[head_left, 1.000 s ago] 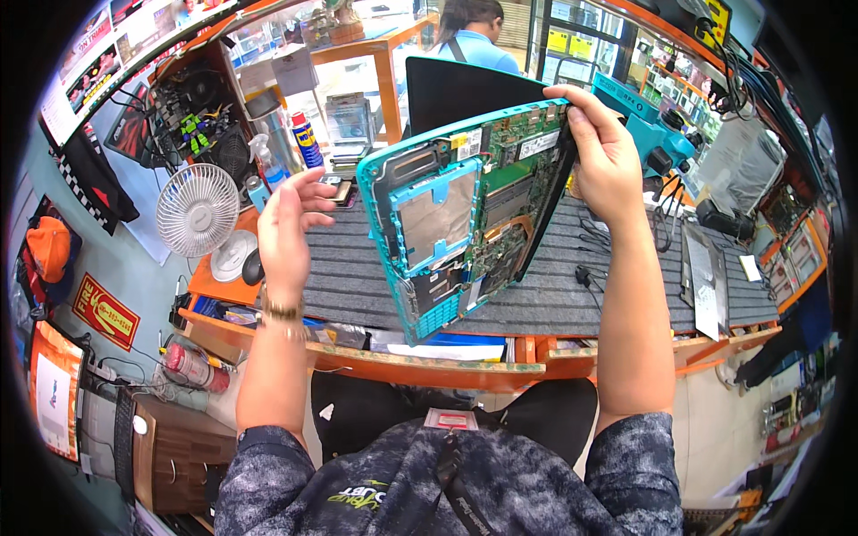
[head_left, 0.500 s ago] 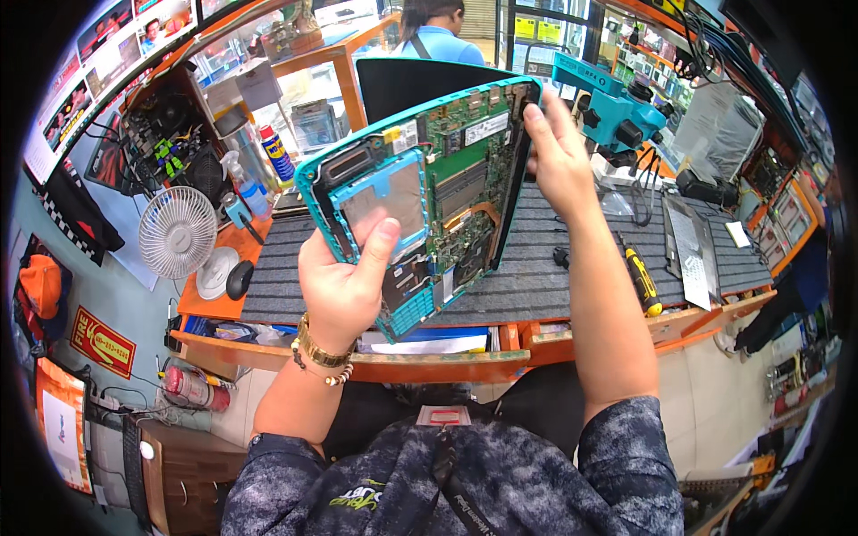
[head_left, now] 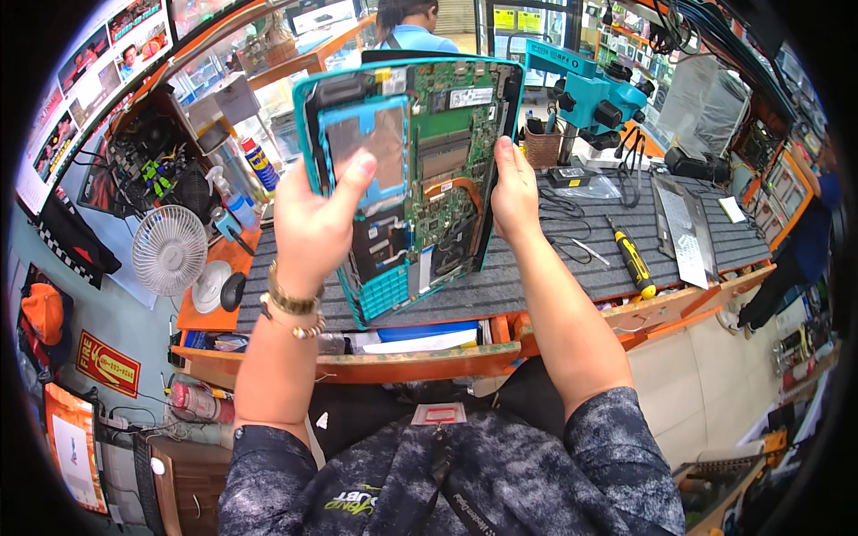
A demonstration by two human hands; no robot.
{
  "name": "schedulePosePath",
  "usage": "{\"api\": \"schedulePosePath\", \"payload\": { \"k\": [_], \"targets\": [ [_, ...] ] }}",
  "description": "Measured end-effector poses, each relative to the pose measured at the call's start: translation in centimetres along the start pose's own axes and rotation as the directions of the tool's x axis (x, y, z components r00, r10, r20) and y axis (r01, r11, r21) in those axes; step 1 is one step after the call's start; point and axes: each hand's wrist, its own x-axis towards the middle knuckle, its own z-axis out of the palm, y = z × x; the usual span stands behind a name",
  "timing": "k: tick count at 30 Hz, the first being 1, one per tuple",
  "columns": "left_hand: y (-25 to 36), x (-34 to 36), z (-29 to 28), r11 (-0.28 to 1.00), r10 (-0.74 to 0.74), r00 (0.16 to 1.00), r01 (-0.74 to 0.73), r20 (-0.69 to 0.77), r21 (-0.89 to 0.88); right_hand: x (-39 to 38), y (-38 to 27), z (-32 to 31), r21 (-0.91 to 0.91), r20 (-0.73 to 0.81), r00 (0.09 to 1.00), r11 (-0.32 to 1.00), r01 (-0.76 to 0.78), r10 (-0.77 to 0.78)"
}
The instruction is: The person selects a component from a storage area, moves to a workbench, and uses a screwdriver to install and secure hardware inside the chassis of an open laptop.
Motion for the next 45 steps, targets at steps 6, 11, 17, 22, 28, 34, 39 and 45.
{"api": "schedulePosePath", "payload": {
  "k": [6,11,17,22,28,34,39,45],
  "targets": [
    [2.1,7.5,-0.1,0.989,0.033,0.945,-0.079,0.326,0.129,-3.5,-0.5,2.5,0.182,-0.295,0.952,0.983,-0.025,0.079],
    [4.9,12.0,3.0,0.872,-0.291,0.778,-0.023,0.557,0.488,-8.0,1.4,3.2,0.352,-0.475,0.854,0.935,-0.036,0.212],
    [-1.4,15.4,8.5,0.918,-0.233,0.603,-0.122,0.763,0.377,-12.8,4.5,2.7,0.549,-0.485,0.766,0.828,-0.109,0.422],
    [-4.3,16.0,12.4,0.881,-0.206,0.490,-0.284,0.847,0.379,-15.8,5.3,1.4,0.627,-0.327,0.811,0.754,-0.199,0.486],
    [-8.4,17.3,17.6,0.834,-0.345,0.246,-0.362,0.906,0.416,-18.5,3.9,-0.5,0.626,-0.070,0.798,0.649,-0.433,0.599],
    [-3.8,14.6,16.1,0.780,-0.244,0.323,-0.495,0.914,0.383,-19.0,0.7,-4.4,0.325,0.002,0.631,0.596,-0.734,0.776],
    [-3.7,14.1,15.6,0.755,-0.325,0.359,-0.459,0.875,0.468,-17.5,-1.8,-5.1,0.098,0.098,0.491,0.483,-0.870,0.866],
    [-3.9,14.1,16.9,0.811,-0.418,0.302,-0.301,0.857,0.501,-17.2,-3.4,-6.1,0.132,0.133,0.446,0.430,-0.893,0.885]
  ]
}}
